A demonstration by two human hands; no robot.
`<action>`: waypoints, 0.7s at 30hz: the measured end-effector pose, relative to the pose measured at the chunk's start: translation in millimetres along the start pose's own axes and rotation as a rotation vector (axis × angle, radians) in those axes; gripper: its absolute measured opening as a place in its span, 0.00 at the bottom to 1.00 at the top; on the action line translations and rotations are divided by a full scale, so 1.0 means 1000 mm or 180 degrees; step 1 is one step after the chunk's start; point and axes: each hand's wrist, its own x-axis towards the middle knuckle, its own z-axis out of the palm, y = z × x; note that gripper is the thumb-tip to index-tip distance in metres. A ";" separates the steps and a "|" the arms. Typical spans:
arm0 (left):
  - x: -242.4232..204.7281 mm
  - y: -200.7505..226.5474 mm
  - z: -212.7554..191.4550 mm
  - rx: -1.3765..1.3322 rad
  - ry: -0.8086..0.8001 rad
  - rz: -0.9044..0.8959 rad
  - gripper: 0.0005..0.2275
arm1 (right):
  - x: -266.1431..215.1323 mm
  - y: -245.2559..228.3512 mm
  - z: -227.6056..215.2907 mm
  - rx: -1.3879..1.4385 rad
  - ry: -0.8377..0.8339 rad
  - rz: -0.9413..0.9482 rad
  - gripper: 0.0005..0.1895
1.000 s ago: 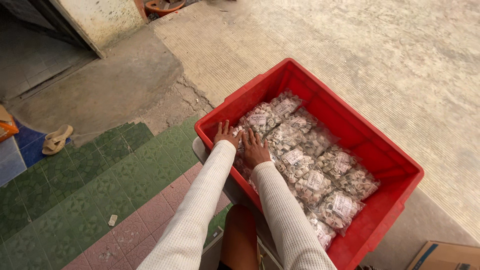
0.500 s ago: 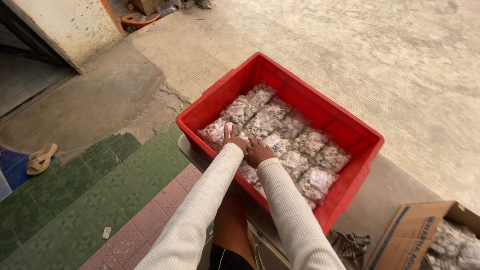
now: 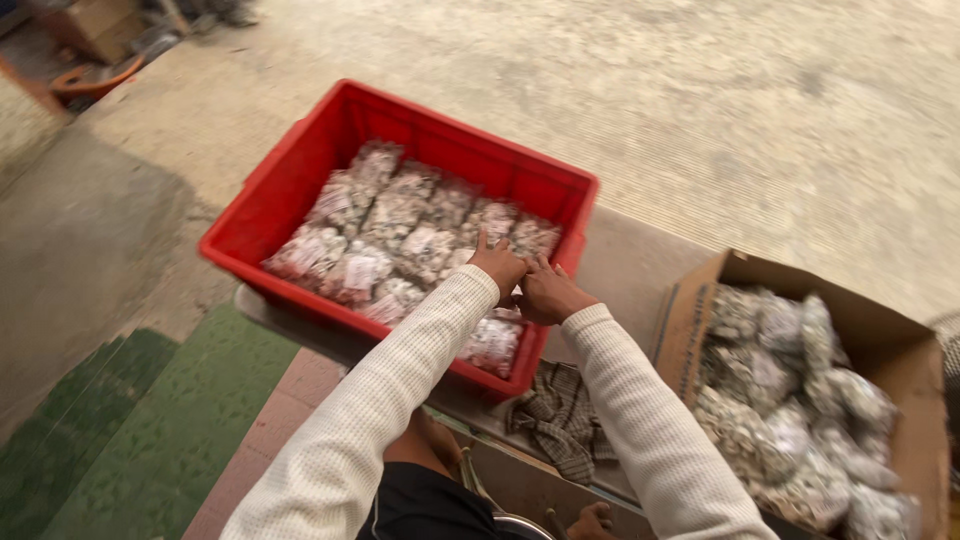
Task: The person sorts small plastic bags containing white rings into a red plastic crate and a cardboard box by hand.
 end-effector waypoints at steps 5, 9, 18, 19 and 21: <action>0.059 0.066 -0.011 -0.0052 0.0160 0.0591 0.24 | -0.071 0.068 -0.006 0.0154 -0.0038 0.0557 0.24; 0.086 0.135 -0.020 -0.0023 0.0309 0.0929 0.22 | -0.131 0.115 0.000 0.0528 -0.0054 0.1016 0.24; 0.145 0.263 0.003 -0.0353 -0.0118 0.1422 0.20 | -0.261 0.159 -0.010 0.1252 0.0195 0.1510 0.25; 0.157 0.273 0.012 -0.0335 -0.0087 0.1449 0.20 | -0.269 0.172 -0.004 0.1232 0.0226 0.1535 0.25; 0.177 0.293 0.034 -0.0412 -0.0277 0.1521 0.26 | -0.286 0.195 0.013 0.1678 0.0348 0.1798 0.25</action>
